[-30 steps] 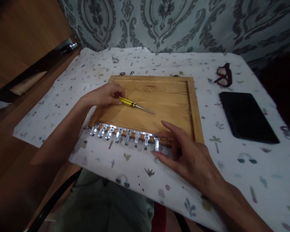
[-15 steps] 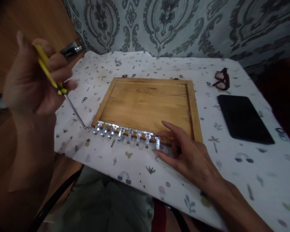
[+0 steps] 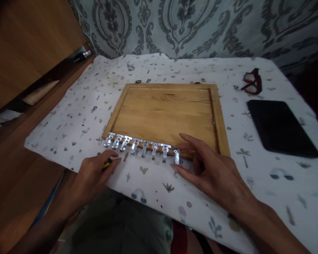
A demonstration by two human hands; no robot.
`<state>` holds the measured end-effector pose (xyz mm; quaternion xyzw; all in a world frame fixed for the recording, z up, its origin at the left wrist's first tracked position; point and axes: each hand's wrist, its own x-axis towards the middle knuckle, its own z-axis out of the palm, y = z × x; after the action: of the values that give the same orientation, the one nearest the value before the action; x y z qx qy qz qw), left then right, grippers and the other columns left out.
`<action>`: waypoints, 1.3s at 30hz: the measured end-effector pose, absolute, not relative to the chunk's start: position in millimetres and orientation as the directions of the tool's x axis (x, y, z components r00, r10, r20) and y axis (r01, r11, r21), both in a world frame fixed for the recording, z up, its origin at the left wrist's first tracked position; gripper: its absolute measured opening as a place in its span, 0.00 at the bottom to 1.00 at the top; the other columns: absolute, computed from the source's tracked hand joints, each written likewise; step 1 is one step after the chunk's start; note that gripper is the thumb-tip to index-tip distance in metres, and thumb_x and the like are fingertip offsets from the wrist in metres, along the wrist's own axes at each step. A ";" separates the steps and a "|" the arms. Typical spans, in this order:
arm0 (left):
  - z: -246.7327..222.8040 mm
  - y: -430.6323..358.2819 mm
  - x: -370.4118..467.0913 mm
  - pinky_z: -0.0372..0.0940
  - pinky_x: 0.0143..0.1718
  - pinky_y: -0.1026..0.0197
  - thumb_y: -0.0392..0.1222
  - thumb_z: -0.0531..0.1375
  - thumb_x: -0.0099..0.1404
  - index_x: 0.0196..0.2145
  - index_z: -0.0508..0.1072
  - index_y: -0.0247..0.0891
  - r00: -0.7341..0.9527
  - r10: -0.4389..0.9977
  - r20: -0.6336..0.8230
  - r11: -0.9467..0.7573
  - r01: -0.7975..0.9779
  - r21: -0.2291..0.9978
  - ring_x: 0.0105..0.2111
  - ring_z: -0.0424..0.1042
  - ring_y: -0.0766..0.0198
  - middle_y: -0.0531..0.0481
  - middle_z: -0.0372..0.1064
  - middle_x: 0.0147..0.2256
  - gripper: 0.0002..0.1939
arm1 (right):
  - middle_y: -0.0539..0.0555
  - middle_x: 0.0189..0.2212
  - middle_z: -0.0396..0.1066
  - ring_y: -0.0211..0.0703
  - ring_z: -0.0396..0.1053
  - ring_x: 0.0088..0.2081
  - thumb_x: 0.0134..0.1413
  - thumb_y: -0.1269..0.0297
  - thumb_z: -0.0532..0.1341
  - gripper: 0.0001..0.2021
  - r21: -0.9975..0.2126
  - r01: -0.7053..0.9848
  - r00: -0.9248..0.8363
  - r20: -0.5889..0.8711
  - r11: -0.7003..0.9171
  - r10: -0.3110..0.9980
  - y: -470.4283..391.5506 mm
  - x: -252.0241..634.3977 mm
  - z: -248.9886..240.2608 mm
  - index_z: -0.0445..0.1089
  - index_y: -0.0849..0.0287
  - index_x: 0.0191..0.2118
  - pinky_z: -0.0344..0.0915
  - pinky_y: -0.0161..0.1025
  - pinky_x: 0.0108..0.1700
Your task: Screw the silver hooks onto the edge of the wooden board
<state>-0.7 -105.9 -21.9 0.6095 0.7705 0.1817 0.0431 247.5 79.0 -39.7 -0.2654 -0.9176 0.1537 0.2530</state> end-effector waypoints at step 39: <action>-37.8 -95.6 11.3 0.59 0.19 0.64 0.39 0.52 0.73 0.40 0.72 0.39 -0.205 0.915 0.348 0.175 0.978 0.117 0.20 0.76 0.61 0.52 0.77 0.24 0.10 | 0.50 0.30 0.77 0.36 0.64 0.16 0.63 0.41 0.55 0.31 -0.422 0.443 -0.727 0.348 0.791 0.592 78.9 250.0 -40.2 0.61 0.54 0.63 0.61 0.37 0.15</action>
<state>11.3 -95.6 -37.8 0.6226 0.7599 0.1585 -0.0992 250.0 78.9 -40.2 -0.2824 -0.9160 0.1567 0.2381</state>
